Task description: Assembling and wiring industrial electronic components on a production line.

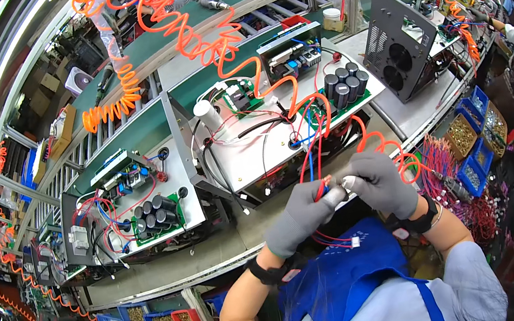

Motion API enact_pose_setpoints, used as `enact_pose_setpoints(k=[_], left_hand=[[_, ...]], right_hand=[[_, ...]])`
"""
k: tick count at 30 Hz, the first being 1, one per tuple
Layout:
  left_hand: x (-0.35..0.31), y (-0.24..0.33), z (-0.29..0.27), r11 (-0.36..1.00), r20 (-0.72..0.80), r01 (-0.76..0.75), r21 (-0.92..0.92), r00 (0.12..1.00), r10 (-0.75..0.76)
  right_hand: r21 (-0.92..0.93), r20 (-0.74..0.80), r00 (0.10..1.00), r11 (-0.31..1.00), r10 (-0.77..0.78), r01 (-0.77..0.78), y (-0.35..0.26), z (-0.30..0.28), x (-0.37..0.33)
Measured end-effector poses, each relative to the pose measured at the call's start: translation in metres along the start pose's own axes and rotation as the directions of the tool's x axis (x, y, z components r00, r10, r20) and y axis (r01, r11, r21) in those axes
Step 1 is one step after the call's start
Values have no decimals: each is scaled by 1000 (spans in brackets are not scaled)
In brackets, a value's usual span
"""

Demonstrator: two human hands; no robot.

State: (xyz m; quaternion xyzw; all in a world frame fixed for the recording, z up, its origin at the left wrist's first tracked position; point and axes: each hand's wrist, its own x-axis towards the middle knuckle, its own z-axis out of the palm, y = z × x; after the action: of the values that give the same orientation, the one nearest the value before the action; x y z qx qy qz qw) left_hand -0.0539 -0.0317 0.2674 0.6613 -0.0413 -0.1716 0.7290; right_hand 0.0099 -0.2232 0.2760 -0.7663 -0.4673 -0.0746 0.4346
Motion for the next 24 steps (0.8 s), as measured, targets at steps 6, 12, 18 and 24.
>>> enact_pose_setpoints(k=[6, 12, 18, 24], left_hand=[[2, -6, 29, 887, -133, -147, 437, 965, 226], [5, 6, 36, 982, -428, -186, -25, 890, 157], [22, -25, 40, 868, -672, -466, -171, 699, 243], [6, -55, 29, 832, -763, -552, 52, 516, 390]], right_hand=[[661, 411, 625, 256, 664, -706, 15, 2, -14], [769, 125, 887, 522, 445, -370, 20, 28, -4], [384, 180, 982, 923, -59, -15, 40, 61, -29], [498, 474, 878, 842, -66, -206, 68, 103, -35]])
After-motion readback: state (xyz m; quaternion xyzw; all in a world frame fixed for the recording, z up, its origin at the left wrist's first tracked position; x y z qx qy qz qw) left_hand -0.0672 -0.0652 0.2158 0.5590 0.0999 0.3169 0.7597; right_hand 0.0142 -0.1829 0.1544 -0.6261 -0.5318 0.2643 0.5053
